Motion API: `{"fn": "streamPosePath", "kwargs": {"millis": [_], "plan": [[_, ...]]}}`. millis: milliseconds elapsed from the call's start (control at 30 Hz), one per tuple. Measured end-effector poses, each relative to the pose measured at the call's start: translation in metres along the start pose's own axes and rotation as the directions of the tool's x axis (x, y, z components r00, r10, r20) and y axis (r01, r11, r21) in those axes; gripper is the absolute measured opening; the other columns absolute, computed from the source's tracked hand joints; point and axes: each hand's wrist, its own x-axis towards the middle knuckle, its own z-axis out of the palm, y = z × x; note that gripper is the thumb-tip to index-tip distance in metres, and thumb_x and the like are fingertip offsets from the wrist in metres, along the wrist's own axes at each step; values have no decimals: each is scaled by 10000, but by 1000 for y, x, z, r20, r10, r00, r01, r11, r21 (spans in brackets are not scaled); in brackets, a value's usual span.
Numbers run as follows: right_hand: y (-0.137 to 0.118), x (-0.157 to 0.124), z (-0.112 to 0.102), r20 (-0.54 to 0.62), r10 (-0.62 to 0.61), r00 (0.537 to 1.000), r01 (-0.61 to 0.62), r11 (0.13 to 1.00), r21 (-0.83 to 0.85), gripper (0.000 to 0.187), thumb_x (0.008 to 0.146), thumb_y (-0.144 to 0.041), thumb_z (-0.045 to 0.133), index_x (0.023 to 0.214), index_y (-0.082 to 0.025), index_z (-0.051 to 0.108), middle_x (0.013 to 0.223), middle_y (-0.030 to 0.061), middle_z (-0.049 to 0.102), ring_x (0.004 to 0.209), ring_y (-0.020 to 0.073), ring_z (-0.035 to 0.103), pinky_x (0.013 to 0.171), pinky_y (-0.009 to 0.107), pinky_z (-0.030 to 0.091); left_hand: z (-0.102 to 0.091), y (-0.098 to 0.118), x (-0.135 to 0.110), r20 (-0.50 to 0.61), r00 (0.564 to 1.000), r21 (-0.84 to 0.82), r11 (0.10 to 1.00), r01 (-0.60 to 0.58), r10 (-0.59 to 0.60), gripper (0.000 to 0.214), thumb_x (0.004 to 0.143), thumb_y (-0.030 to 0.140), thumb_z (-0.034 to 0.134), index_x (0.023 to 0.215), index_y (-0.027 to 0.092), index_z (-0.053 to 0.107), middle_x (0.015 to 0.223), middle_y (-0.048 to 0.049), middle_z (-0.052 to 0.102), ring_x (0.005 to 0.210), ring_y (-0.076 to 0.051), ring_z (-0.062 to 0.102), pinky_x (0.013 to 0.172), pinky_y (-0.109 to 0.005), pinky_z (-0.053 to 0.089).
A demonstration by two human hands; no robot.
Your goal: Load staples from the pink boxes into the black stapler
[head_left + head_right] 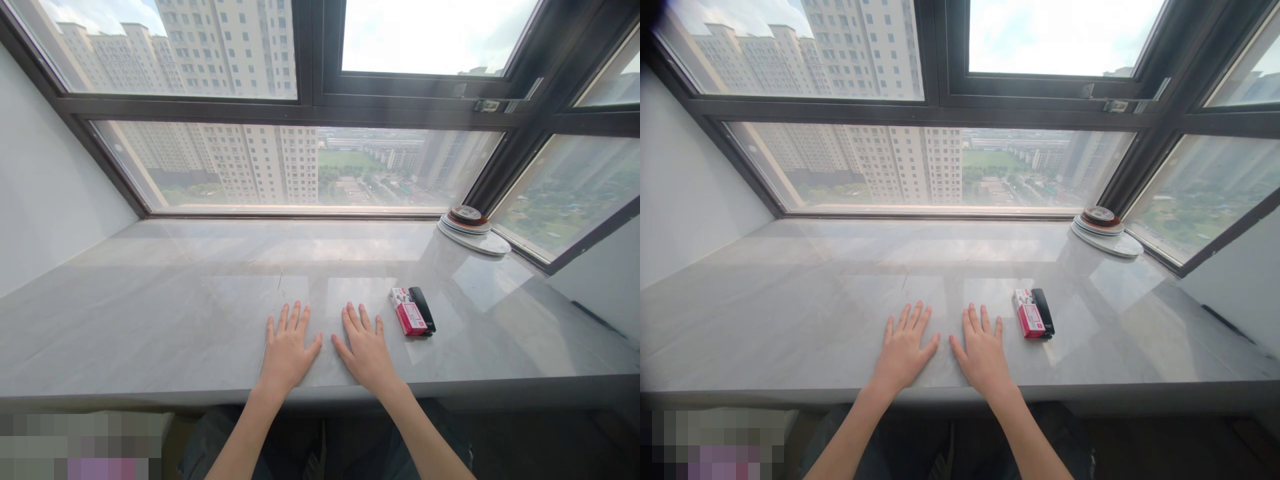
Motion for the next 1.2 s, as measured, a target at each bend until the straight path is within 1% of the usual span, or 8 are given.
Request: {"fn": "streamPosePath", "kwargs": {"millis": [200, 400, 567, 733, 967, 1200], "plan": [[0, -1, 1, -17, -6, 1000, 6, 1000, -7, 681, 1057, -552, 281, 1637, -195, 253, 1697, 31, 138, 1569, 322, 54, 1242, 583, 63, 0, 0, 0, 0, 1000, -5, 1000, -2, 2, 630, 996, 492, 449, 1588, 296, 358, 1679, -44, 259, 1553, -325, 211, 1243, -578, 190], [0, -1, -2, 1, -4, 1000, 4, 1000, -2, 673, 1059, -541, 276, 1642, -207, 234, 1702, 31, 116, 1571, 316, 28, 1241, 584, 53, -1, -1, -1, 7, 1000, -7, 1000, -6, 6, 627, 1001, 487, 442, 1592, 296, 348, 1681, -41, 257, 1556, -316, 202, 1247, -570, 181], [-1, -2, -4, 6, 0, 1000, 0, 1000, -2, 669, 1058, -536, 276, 1642, -213, 236, 1701, 27, 119, 1570, 316, 43, 1242, 580, 45, 0, -2, -1, 6, 1000, -6, 1000, -13, 13, 624, 1007, 492, 430, 1595, 303, 340, 1681, -39, 257, 1560, -315, 192, 1249, -567, 180], [-1, -1, -3, 12, 2, 1000, -2, 1000, 1, 670, 1057, -533, 276, 1644, -214, 228, 1703, 29, 106, 1572, 317, 21, 1240, 584, 40, 0, -2, -1, 11, 1000, -7, 1000, -17, 17, 633, 1005, 487, 439, 1600, 300, 329, 1678, -48, 265, 1562, -324, 181, 1249, -579, 166], [0, -1, -3, 10, -5, 1000, 4, 1000, 16, 668, 1060, -533, 269, 1644, -212, 226, 1702, 43, 118, 1572, 319, 16, 1237, 585, 48, 2, -3, -2, 23, 999, 9, 1000, -27, 27, 631, 1011, 500, 417, 1601, 296, 326, 1690, -32, 229, 1567, -315, 159, 1253, -569, 158], [0, -1, -3, 6, 1, 1000, -1, 1000, 11, 662, 1058, -531, 286, 1641, -222, 239, 1701, 26, 126, 1571, 312, 32, 1242, 577, 48, 3, -4, -1, 14, 999, 22, 999, -38, 37, 635, 1017, 501, 410, 1607, 288, 313, 1696, -34, 204, 1572, -309, 142, 1256, -565, 153]]}}
